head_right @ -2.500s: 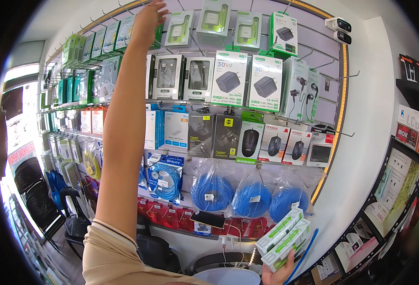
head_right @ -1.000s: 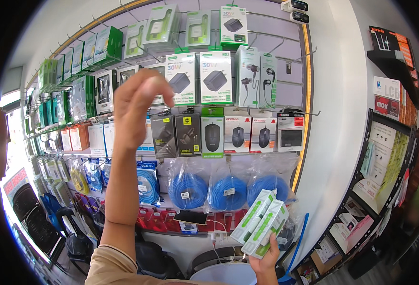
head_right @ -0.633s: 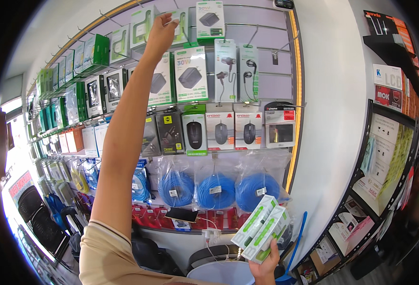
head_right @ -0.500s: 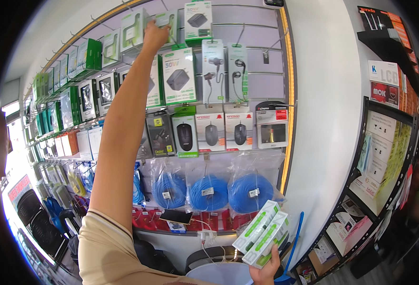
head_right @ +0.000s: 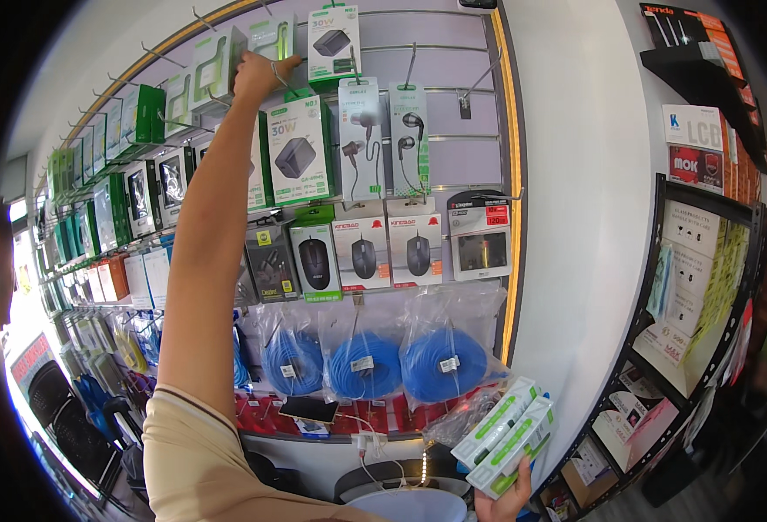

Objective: The person uses a metal prying tool to work on the edge of a black smartphone, then interacts with a laptop at the counter. They later retrieve several boxed chargers from a wall display and place them on the counter.

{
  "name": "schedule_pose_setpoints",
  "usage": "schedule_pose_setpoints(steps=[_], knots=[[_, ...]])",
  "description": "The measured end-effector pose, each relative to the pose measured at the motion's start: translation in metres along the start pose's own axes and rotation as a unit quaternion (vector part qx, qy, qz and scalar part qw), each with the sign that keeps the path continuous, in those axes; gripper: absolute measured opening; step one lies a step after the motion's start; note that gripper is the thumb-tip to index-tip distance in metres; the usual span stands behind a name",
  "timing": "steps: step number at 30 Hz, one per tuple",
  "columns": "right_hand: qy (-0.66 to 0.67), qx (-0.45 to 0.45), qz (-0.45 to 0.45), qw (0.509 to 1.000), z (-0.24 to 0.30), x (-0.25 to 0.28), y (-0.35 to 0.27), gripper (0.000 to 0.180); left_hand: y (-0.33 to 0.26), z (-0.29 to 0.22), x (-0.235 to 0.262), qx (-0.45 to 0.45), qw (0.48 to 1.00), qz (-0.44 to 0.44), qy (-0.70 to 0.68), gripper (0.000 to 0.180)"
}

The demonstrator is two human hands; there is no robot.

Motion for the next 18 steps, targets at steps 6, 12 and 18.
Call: schedule_pose_setpoints(steps=[6,12,18], knots=[[-0.062,-0.007,0.083,0.995,-0.019,-0.036,0.009,0.060,-0.019,-0.013,0.058,-0.094,0.982,-0.140,-0.084,0.125],[-0.025,-0.040,0.097,0.994,-0.040,-0.051,0.010,0.054,-0.034,-0.052,0.137,-0.144,0.980,0.025,-0.137,0.070],[-0.015,-0.072,0.116,0.991,-0.063,-0.061,0.006,0.055,-0.020,-0.052,0.191,-0.131,0.951,0.037,-0.279,0.065]])
Point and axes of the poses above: each hand's wrist, its own y-axis towards the middle knuckle, its own x-axis out of the back of the hand, z = x × y, the point moved 6 cm from there along y, towards the middle knuckle, and after that the axes turned 3 degrees about -y, right-handed, at the moved point
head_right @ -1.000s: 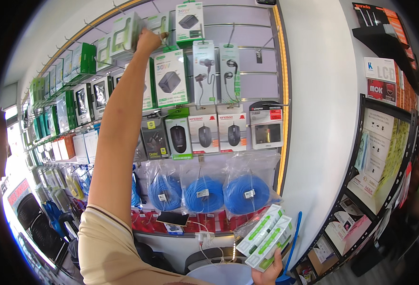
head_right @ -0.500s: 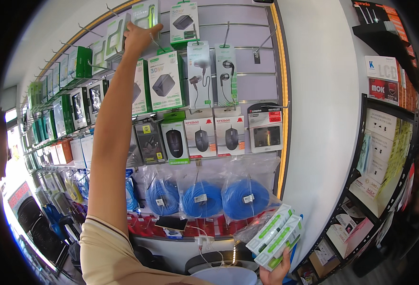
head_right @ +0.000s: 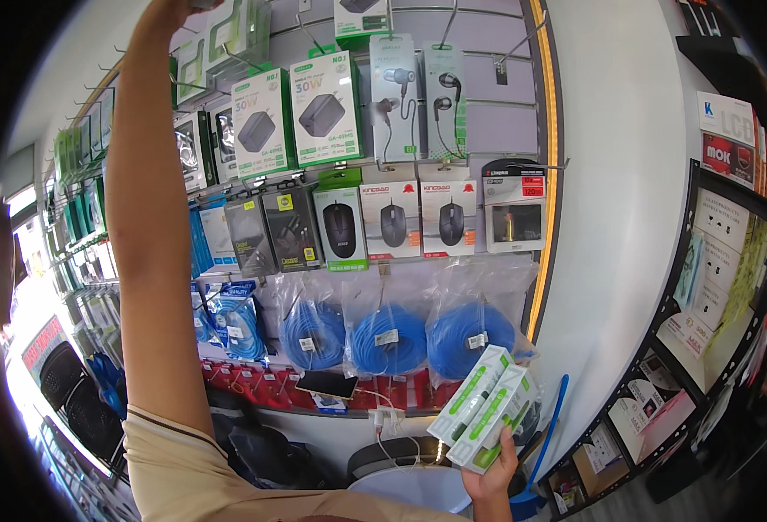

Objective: The person uses a metal prying tool to work on the edge of a black smartphone, then interacts with a laptop at the counter. They later retrieve several boxed chargers from a wall display and place them on the counter.

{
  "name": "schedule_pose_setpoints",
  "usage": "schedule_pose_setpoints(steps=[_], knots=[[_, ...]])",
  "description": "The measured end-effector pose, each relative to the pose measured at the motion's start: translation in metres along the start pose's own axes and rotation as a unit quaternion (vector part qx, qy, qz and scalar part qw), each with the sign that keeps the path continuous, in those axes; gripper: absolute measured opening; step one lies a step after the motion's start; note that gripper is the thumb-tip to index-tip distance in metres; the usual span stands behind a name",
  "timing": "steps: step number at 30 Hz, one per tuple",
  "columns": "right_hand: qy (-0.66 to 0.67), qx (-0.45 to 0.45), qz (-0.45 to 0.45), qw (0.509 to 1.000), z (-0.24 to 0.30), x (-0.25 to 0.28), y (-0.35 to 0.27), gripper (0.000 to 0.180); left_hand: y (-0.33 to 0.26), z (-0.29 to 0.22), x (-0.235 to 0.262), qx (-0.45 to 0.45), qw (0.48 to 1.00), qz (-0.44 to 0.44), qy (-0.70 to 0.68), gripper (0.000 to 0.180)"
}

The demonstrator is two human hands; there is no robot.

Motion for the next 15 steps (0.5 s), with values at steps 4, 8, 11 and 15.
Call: schedule_pose_setpoints(steps=[4,8,11,15], knots=[[-0.017,-0.006,0.005,1.000,-0.012,-0.003,0.004,0.057,-0.059,-0.020,0.004,-0.118,0.983,0.032,-0.139,0.085],[-0.013,-0.032,0.039,0.999,-0.035,-0.021,0.000,0.059,-0.140,0.016,0.034,-0.116,0.993,0.002,-0.009,0.105],[-0.039,0.007,0.001,0.999,-0.022,-0.014,0.000,0.057,-0.307,0.115,-0.032,0.073,0.987,0.083,-0.116,0.072],[-0.015,-0.059,0.012,0.998,-0.051,-0.020,-0.010,0.057,-0.482,0.115,-0.077,0.250,0.887,0.183,-0.343,0.051]])
Point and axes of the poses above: each hand's wrist, its own y-axis towards the middle knuckle, its own x-axis out of the back of the hand, z = x × y, the point moved 6 cm from there along y, towards the middle knuckle, and after that the axes turned 3 degrees about -y, right-handed, at the moved point
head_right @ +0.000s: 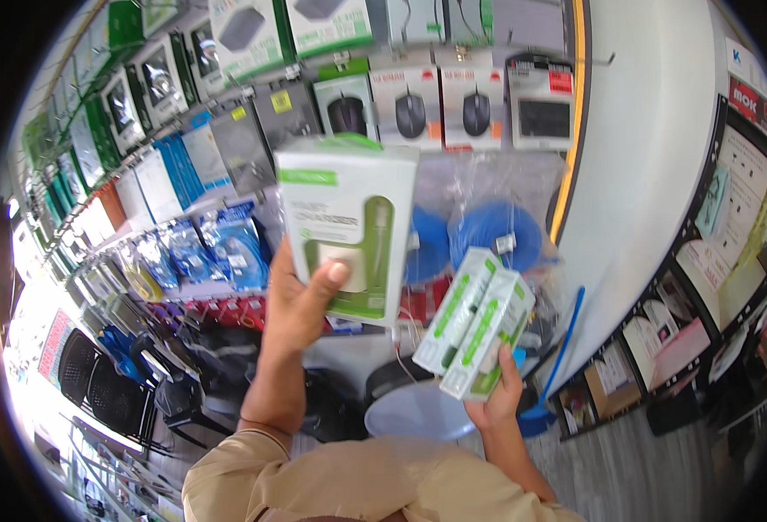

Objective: The person uses a metal prying tool to work on the edge of a black smartphone, then interacts with a laptop at the counter. They later retrieve several boxed chargers from a wall display and place them on the counter.

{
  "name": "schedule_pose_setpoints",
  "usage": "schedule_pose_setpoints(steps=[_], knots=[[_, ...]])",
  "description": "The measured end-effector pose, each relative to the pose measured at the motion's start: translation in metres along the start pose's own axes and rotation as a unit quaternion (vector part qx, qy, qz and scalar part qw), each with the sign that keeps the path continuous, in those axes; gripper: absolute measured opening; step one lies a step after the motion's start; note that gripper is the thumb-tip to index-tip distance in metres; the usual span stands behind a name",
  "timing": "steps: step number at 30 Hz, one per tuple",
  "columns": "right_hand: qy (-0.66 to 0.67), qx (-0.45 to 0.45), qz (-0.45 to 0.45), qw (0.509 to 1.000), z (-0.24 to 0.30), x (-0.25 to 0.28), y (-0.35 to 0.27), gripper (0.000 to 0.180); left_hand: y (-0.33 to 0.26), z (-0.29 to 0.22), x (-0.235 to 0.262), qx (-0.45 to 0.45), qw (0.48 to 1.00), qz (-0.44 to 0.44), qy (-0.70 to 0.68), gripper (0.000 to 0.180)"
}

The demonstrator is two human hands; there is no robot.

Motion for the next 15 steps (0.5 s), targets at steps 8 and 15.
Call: schedule_pose_setpoints(steps=[8,15], knots=[[-0.035,-0.007,0.003,0.999,-0.006,-0.015,-0.019,0.056,-0.054,0.042,0.004,0.130,0.986,-0.092,-0.055,0.044],[-0.047,-0.006,0.012,0.999,-0.008,-0.025,-0.035,0.056,-0.064,0.035,0.008,0.125,0.984,-0.093,-0.085,0.040]])
Point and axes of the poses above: each hand's wrist, its own y-axis towards the middle knuckle, its own x-axis out of the back of the hand, z = x × y, the point moved 6 cm from there along y, towards the middle knuckle, and after that the axes turned 3 degrees about -y, right-handed, at the moved point
